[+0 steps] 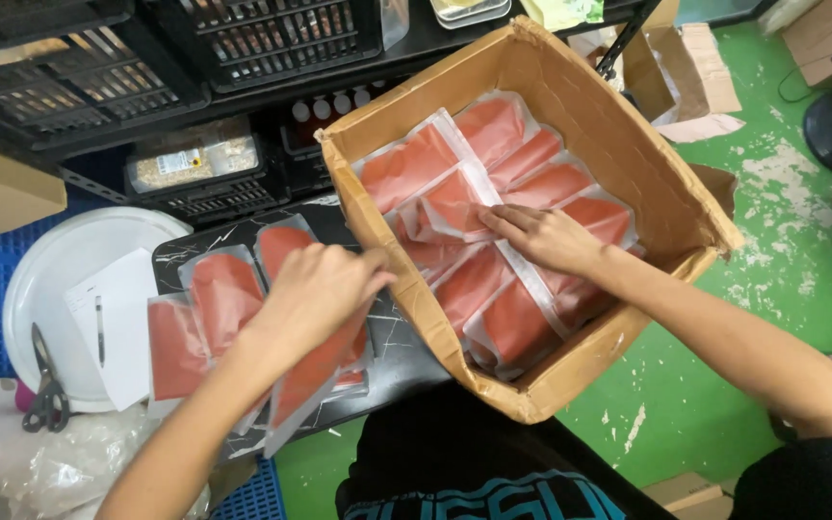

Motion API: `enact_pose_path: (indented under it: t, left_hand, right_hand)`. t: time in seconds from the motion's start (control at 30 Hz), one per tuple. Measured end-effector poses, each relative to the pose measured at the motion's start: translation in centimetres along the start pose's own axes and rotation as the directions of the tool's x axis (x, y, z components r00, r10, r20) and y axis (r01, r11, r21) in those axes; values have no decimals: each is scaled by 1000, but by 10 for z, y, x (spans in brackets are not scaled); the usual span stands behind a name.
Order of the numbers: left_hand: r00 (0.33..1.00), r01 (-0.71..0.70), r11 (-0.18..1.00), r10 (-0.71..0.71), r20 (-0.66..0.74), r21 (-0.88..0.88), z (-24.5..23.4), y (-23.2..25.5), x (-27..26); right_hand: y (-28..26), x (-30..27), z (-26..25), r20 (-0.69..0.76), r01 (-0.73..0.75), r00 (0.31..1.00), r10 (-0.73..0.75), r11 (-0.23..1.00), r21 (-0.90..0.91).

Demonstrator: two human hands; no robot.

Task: The person transfers sealed red pouches from a table into a cardboard box, writes on a document, and then sorts sealed bags of dark small items from several boxes into a single large cardboard box.

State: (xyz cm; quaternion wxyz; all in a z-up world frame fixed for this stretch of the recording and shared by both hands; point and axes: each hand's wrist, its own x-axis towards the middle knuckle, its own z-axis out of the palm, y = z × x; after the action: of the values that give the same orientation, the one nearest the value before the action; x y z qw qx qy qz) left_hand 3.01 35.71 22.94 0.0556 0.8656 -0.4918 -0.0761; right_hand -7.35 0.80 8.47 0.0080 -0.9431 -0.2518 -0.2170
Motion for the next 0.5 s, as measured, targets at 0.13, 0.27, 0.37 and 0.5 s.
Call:
enact_pose_path:
  t: [0.13, 0.27, 0.37, 0.5]
  left_hand:
    - [999, 28, 997, -25, 38, -68, 24, 6, 22]
    - [990, 81, 996, -85, -108, -41, 4, 19, 20]
    - [969, 104, 993, -113, -218, -52, -9, 12, 15]
    - [982, -118, 916, 50, -183, -384, -34, 17, 11]
  right_hand:
    - [19, 8, -6, -69, 5, 998, -5, 1000, -6]
    - [7, 34, -67, -125, 77, 989, -80, 997, -30]
    - [-9, 55, -119, -147, 114, 984, -104, 991, 63]
    - [-14, 60, -136, -205, 160, 969, -136, 982, 105]
